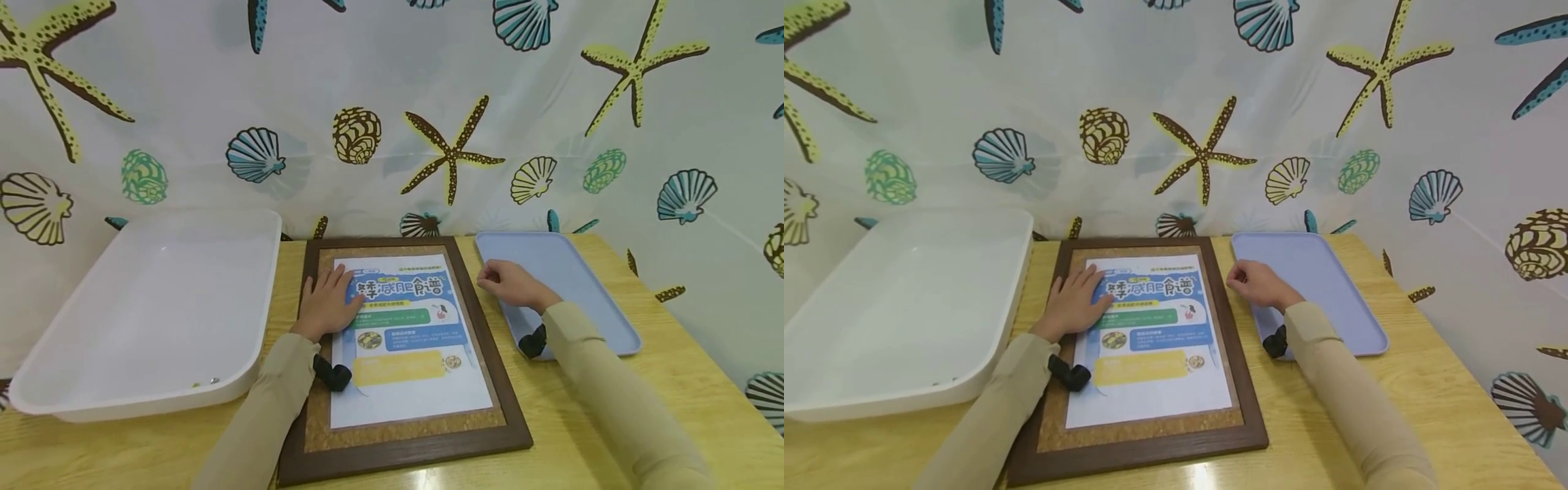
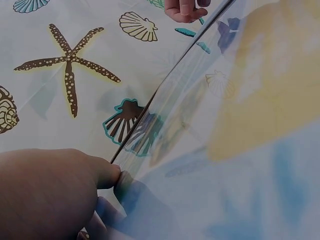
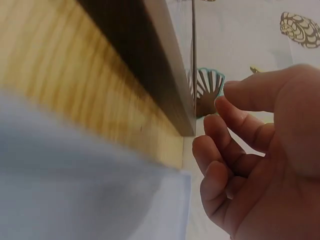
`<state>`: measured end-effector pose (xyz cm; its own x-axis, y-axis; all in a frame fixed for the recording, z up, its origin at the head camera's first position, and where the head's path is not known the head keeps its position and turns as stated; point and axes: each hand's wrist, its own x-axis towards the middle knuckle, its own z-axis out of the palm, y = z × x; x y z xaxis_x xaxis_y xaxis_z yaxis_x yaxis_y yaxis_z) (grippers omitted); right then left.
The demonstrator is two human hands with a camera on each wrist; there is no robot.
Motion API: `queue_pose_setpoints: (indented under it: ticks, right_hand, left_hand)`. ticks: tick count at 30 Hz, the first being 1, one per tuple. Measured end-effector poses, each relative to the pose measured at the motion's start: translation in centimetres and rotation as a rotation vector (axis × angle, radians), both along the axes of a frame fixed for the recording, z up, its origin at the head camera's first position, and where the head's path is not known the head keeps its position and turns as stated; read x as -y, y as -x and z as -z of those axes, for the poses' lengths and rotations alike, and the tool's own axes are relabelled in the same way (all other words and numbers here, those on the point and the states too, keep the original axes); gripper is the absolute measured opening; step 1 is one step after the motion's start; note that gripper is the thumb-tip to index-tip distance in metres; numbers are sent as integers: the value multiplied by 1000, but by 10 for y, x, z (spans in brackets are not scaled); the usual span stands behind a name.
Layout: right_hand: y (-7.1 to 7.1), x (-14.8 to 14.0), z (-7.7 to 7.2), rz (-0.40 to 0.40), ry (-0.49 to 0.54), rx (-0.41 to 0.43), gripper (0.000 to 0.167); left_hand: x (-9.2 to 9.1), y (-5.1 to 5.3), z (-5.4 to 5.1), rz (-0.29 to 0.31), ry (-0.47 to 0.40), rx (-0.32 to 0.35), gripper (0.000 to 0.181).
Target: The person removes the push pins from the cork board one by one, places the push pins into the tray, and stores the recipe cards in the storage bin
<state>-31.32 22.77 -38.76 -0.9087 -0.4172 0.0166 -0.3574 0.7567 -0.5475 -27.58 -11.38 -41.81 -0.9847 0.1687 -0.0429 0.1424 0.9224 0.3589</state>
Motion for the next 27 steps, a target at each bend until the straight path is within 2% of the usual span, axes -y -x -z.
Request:
queue_pose_setpoints:
  ticks: [8, 15, 21, 24, 27]
  right_hand:
    - [2, 29, -3, -52, 6, 23, 15]
    - [7, 43, 5, -140, -86, -6, 36]
    - [7, 47, 5, -110, -157, 26, 44]
    - [6, 49, 3, -105, -171, 56, 45]
    - [5, 50, 0, -100, -180, 84, 47]
  left_hand:
    - [0, 0, -1, 1, 8, -7, 64]
    - [0, -1, 0, -5, 5, 2, 65]
    - [1, -2, 2, -7, -34, -26, 63]
    - [2, -2, 0, -47, -86, -59, 62]
    - [3, -2, -6, -132, -168, -68, 63]
